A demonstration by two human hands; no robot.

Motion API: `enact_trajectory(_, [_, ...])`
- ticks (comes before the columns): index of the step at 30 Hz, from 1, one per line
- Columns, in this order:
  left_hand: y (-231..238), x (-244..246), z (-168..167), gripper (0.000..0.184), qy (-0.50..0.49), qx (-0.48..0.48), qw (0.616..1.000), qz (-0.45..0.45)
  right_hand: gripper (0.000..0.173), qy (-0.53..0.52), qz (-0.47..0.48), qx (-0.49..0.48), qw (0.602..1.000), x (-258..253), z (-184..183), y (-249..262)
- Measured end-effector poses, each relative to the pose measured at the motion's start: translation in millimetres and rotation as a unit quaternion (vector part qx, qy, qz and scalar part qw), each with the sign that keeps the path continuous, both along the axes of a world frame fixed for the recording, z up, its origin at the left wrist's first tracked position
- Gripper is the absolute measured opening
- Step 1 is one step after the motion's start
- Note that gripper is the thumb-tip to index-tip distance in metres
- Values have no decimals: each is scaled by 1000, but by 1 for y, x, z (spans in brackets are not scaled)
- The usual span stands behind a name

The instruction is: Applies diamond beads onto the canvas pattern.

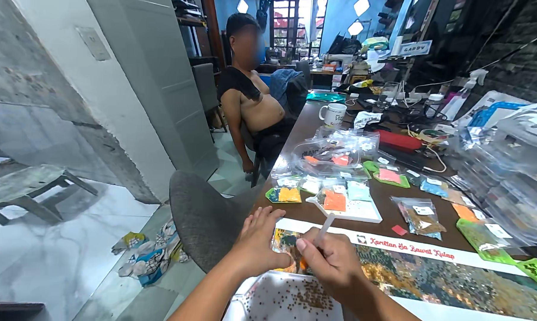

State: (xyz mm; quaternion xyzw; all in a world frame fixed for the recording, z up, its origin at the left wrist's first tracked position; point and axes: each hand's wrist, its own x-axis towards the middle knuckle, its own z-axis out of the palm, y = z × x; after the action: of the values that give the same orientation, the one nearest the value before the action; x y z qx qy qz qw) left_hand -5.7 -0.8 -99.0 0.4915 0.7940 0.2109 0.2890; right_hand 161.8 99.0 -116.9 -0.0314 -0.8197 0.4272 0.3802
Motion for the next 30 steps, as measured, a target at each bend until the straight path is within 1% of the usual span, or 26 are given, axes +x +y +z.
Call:
enact_trajectory(5, [0, 0, 1, 96, 2, 5, 1000, -10, 35, -6, 11, 19, 1000, -1, -5, -8])
enact_trajectory(10, [-1, 1, 3, 94, 4, 5, 1000, -11, 37, -27, 28, 39, 998, -4, -11, -8])
enact_trajectory(21, [1, 2, 4, 93, 3, -2, 1000, -8, 40, -45, 6, 60, 997, -1, -13, -4])
enact_trajectory(28, [1, 2, 2, 92, 2, 4, 1000, -3, 38, -51, 23, 15, 998, 4, -5, 3])
enact_trajectory(30, [1, 2, 2, 93, 3, 0, 1000, -2, 38, -54, 22, 20, 998, 5, -6, 6])
